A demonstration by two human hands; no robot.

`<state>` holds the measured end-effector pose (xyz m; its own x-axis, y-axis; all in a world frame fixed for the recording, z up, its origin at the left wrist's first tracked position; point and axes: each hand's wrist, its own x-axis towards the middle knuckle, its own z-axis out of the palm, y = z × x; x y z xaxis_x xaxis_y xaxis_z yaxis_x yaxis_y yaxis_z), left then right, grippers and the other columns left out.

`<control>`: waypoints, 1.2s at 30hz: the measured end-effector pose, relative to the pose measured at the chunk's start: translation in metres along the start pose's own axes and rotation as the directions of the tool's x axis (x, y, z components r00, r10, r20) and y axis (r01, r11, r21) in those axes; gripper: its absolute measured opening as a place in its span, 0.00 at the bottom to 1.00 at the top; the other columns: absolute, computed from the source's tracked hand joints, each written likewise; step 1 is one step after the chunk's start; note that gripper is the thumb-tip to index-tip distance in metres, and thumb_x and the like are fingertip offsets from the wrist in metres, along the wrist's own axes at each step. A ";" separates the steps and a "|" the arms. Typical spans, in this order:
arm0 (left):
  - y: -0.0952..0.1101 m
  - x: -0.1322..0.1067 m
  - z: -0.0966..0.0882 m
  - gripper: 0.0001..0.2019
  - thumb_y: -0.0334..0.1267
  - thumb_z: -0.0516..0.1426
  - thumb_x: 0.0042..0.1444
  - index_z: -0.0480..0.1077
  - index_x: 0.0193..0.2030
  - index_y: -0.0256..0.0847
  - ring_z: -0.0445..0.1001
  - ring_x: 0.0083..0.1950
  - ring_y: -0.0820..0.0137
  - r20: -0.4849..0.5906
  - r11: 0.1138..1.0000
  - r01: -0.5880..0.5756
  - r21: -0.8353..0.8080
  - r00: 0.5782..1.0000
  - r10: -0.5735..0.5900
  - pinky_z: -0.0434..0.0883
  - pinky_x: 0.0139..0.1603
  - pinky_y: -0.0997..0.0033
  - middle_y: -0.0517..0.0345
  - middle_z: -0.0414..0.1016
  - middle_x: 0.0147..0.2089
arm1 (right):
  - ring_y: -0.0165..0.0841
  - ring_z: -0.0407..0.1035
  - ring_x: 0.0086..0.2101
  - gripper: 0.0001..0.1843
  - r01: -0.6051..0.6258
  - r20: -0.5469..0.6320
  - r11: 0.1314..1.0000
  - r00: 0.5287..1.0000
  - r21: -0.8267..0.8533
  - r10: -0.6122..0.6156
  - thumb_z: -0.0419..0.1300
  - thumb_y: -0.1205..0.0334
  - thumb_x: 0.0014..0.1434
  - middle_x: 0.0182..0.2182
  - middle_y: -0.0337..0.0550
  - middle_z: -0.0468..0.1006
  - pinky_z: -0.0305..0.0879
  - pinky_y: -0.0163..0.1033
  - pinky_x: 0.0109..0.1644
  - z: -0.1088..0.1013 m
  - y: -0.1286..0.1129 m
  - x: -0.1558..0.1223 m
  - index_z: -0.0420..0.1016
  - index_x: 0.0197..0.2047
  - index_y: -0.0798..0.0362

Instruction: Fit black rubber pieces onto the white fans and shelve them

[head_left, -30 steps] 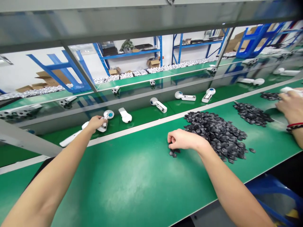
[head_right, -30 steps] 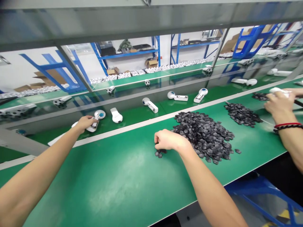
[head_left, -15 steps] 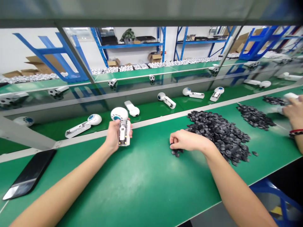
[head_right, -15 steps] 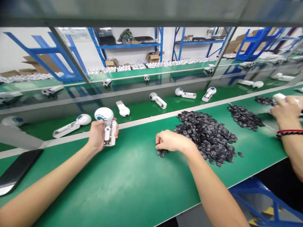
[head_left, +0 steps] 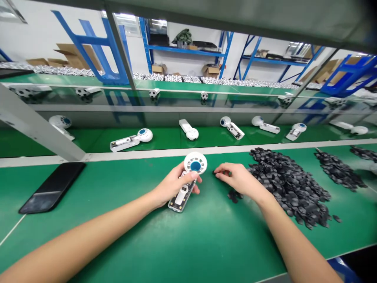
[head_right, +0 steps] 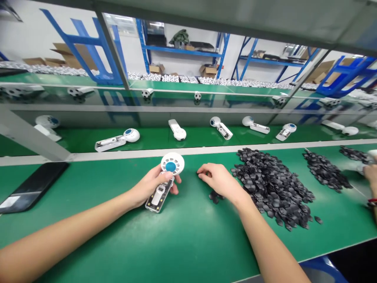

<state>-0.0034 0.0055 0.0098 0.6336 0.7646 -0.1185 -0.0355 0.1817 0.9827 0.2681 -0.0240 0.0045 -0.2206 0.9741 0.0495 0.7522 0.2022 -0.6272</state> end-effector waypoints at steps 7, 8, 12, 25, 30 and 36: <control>-0.007 -0.001 -0.003 0.23 0.62 0.53 0.68 0.58 0.54 0.44 0.73 0.19 0.67 -0.014 0.976 0.094 -0.195 0.995 -0.098 0.63 0.15 0.79 0.58 0.76 0.25 | 0.40 0.79 0.44 0.12 0.080 0.080 0.992 0.994 -0.096 -0.072 0.60 0.57 0.69 0.44 0.41 0.85 0.72 0.42 0.49 -0.008 -0.012 -0.008 0.86 0.48 0.42; -0.006 -0.001 -0.003 0.23 0.61 0.54 0.68 0.58 0.55 0.45 0.74 0.19 0.67 0.001 0.973 0.097 -0.208 0.995 -0.099 0.64 0.15 0.78 0.57 0.77 0.26 | 0.40 0.78 0.45 0.12 0.067 0.059 0.993 0.996 -0.096 -0.061 0.59 0.57 0.70 0.45 0.41 0.85 0.72 0.42 0.49 -0.010 -0.012 -0.009 0.86 0.48 0.42; -0.003 0.000 -0.003 0.24 0.51 0.64 0.62 0.57 0.56 0.47 0.82 0.31 0.62 -0.016 0.956 0.018 -0.293 1.000 -0.024 0.76 0.23 0.71 0.50 0.81 0.45 | 0.39 0.78 0.41 0.13 -0.021 -0.062 0.990 0.998 -0.137 0.013 0.59 0.55 0.70 0.47 0.41 0.85 0.72 0.42 0.43 -0.014 -0.005 -0.006 0.84 0.50 0.43; -0.018 0.006 -0.003 0.24 0.53 0.63 0.63 0.57 0.55 0.48 0.82 0.31 0.62 -0.072 0.960 -0.048 -0.275 0.997 0.029 0.76 0.27 0.69 0.58 0.75 0.41 | 0.42 0.79 0.35 0.11 -0.091 -0.116 0.930 0.992 -0.355 0.053 0.60 0.62 0.65 0.34 0.45 0.84 0.73 0.46 0.43 0.013 -0.016 0.005 0.86 0.39 0.50; -0.015 0.003 0.000 0.26 0.56 0.58 0.66 0.55 0.62 0.49 0.79 0.30 0.65 -0.098 0.988 0.007 -0.154 0.995 -0.022 0.76 0.30 0.67 0.59 0.73 0.40 | 0.44 0.83 0.39 0.11 -0.170 -0.087 0.965 0.978 0.201 0.191 0.65 0.55 0.64 0.37 0.46 0.88 0.78 0.46 0.47 0.017 -0.034 -0.001 0.86 0.42 0.50; -0.019 0.004 -0.001 0.27 0.59 0.55 0.67 0.59 0.66 0.50 0.74 0.33 0.69 -0.116 0.999 -0.031 -0.010 0.993 0.029 0.70 0.31 0.72 0.58 0.72 0.44 | 0.42 0.84 0.38 0.15 -0.157 -0.027 0.782 0.976 0.603 0.216 0.72 0.48 0.58 0.34 0.46 0.88 0.81 0.44 0.45 0.037 -0.067 -0.010 0.82 0.38 0.51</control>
<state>-0.0009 0.0053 -0.0095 0.5383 0.8361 -0.1055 -0.0626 0.1645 0.9844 0.1972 -0.0505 0.0173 -0.0362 0.9971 -0.0665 0.2485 -0.0554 -0.9670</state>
